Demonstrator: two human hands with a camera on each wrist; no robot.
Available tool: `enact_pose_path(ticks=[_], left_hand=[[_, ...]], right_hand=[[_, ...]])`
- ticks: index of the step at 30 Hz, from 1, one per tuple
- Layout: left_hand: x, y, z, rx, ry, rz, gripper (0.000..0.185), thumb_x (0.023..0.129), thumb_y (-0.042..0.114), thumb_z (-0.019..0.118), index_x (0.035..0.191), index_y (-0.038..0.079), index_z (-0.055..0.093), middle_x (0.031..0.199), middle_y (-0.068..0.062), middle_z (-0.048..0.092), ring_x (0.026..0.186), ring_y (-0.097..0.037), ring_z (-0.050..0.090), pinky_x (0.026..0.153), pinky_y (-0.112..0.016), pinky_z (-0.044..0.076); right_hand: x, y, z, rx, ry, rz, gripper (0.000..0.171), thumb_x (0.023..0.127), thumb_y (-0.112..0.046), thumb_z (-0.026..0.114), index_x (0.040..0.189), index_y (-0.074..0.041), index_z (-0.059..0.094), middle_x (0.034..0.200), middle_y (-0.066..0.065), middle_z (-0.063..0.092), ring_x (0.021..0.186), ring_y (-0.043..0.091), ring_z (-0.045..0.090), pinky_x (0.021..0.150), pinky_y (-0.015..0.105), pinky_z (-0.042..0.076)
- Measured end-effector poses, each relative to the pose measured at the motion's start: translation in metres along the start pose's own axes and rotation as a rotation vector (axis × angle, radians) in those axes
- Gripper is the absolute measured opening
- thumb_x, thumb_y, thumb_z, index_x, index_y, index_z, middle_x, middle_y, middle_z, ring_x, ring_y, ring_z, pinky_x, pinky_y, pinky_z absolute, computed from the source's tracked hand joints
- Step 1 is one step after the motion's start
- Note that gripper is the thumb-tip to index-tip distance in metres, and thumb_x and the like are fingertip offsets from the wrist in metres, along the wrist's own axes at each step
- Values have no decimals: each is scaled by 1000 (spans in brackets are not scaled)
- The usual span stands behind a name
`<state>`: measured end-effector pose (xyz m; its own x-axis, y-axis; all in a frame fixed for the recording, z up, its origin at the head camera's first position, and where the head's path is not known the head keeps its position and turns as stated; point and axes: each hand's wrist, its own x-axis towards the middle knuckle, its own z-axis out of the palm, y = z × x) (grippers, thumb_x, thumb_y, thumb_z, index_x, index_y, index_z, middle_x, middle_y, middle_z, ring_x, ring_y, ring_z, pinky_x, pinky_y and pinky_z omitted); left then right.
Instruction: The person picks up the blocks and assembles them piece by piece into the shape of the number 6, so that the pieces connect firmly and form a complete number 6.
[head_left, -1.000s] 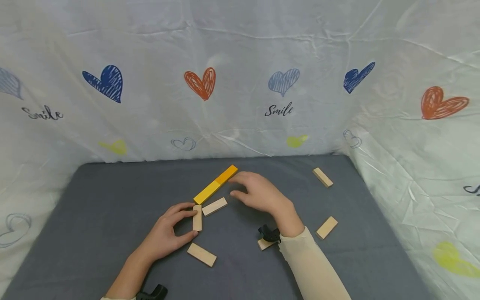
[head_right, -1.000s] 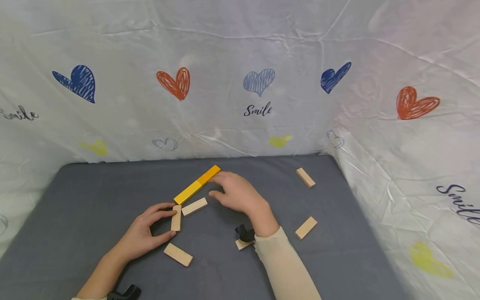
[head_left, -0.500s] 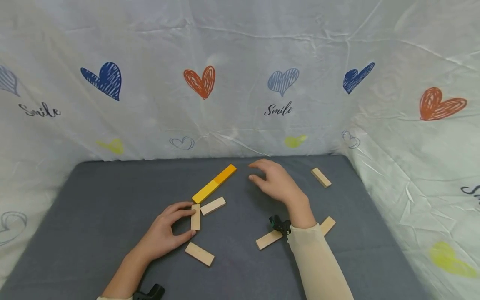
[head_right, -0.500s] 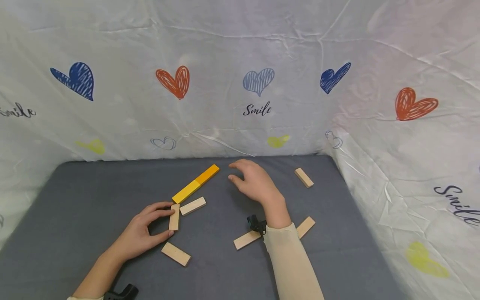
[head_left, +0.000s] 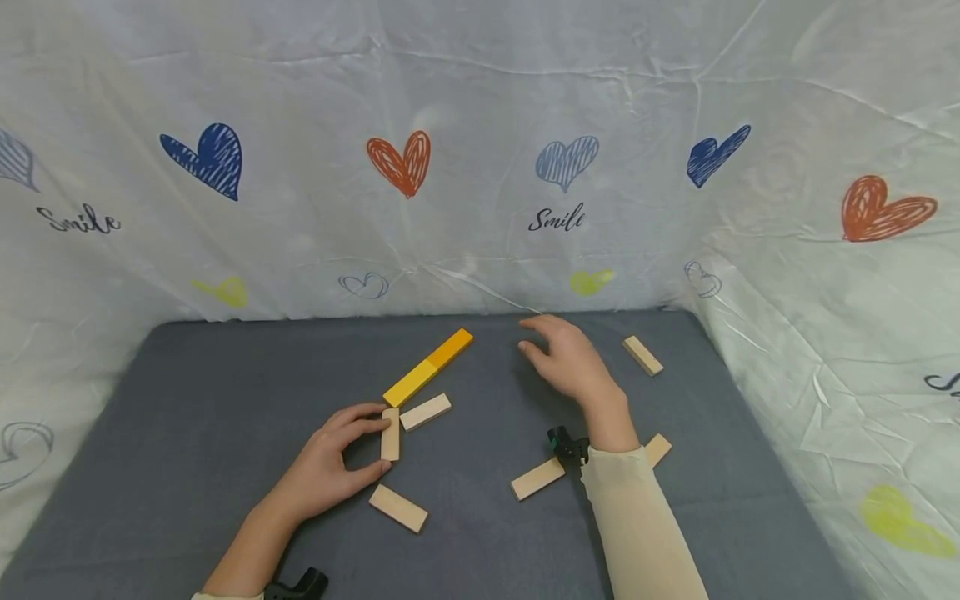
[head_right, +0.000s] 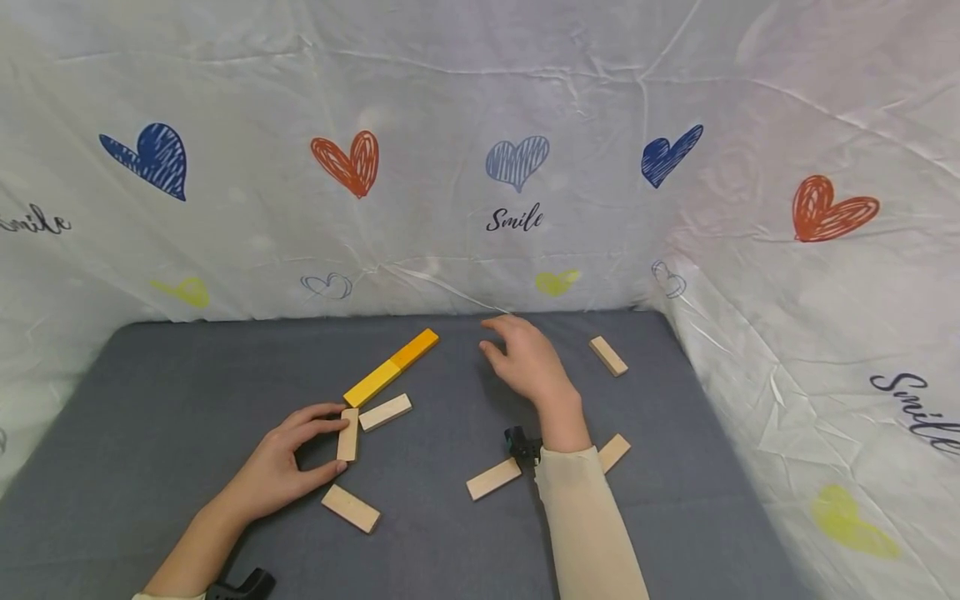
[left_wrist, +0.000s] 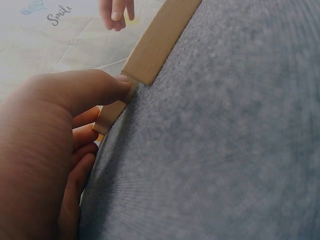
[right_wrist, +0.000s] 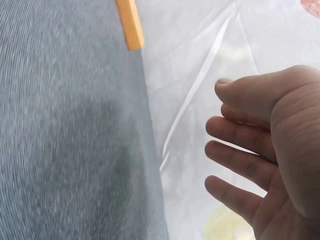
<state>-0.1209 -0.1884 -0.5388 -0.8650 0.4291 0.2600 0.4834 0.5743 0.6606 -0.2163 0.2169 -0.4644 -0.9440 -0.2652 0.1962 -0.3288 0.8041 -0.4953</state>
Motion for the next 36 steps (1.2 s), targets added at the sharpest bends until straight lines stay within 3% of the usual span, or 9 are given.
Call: enact_pose_path(ticks=[23,36], left_hand=[[-1,-1,1,4,4,8,59,87,21,96,141,20,74,155,-1,59,145,-33,54,111,-62,48],[-1,-1,0,-7,-1,-3,59,88,22,96,142,20,73,156,-2,58,145,-34,53,111,-64,48]], right_hand=[[-20,53,-25,12,117,228,47,111,-25,67,153,-3,62,153,20,60,144,44,54,117,63,44],[-25,72,-24,39,148,263,49,112,-24,67,154,-1,59,154,23,59,142,45,54,115,63,46]])
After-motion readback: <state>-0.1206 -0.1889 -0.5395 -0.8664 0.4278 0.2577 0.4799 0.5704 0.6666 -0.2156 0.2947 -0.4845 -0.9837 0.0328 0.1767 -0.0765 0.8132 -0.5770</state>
